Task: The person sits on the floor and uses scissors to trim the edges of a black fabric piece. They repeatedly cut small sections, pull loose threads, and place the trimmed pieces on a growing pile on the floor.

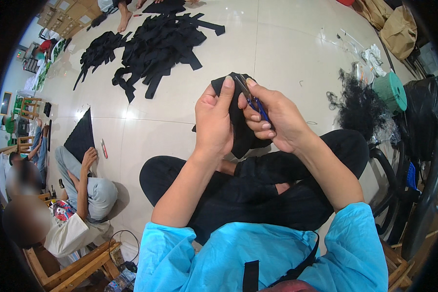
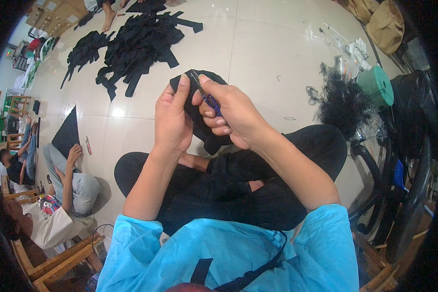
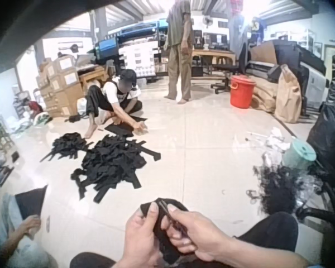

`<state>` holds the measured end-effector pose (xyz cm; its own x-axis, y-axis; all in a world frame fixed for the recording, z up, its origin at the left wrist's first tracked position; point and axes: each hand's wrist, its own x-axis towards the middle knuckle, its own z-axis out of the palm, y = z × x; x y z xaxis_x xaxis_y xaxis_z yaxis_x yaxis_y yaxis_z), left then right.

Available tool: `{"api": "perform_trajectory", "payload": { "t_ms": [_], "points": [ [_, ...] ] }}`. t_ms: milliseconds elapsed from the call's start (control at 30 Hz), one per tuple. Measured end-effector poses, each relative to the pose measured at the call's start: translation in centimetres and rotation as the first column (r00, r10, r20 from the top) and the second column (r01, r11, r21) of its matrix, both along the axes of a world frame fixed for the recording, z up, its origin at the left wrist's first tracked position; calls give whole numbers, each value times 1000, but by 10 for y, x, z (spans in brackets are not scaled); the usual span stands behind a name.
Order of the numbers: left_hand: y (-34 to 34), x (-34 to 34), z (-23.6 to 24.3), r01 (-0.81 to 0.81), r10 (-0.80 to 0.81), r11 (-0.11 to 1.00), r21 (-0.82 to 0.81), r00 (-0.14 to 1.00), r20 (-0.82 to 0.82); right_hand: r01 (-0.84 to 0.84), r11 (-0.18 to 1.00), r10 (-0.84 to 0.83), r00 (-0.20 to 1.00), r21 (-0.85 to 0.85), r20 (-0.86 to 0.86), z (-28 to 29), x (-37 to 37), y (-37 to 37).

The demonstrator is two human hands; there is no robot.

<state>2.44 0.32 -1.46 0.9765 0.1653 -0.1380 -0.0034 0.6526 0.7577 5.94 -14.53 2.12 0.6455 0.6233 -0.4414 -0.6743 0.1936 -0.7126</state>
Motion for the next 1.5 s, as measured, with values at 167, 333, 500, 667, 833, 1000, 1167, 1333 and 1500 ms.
{"api": "perform_trajectory", "payload": {
  "t_ms": [167, 333, 500, 667, 833, 1000, 1167, 1333, 1500],
  "points": [
    [5, 3, 6, -17, 17, 1000, -6, 999, -34, 403, 887, -145, 706, -225, 693, 0, 5, 1],
    [5, 0, 4, 30, -29, 998, -53, 999, 18, 148, 939, 32, 861, -310, 508, -14, 20, -6],
    [22, 8, -7, 164, -185, 972, -168, 976, -118, 226, 955, -33, 726, -193, 687, -20, 21, -6],
    [36, 16, 0, 373, -444, 879, -296, 867, -226, 186, 957, 66, 609, -223, 791, -21, 15, -6],
    [51, 18, 0, 312, -364, 916, -252, 911, -195, 90, 960, 186, 496, -264, 848, -11, 10, -10],
    [55, 20, -9, 380, -428, 892, -245, 885, -187, -167, 925, 381, 380, -342, 843, 0, 7, -16],
    [49, 22, -17, 388, -447, 890, -242, 848, -286, -396, 848, 476, 278, -352, 834, 5, 1, -15],
    [45, 26, -28, 365, -438, 893, -264, 841, -318, -696, 663, 515, 154, -277, 843, 6, -11, -12],
    [44, 24, -27, 403, -451, 888, -221, 857, -249, -757, 511, 661, 43, -407, 749, 21, -22, -6]
  ]
}}
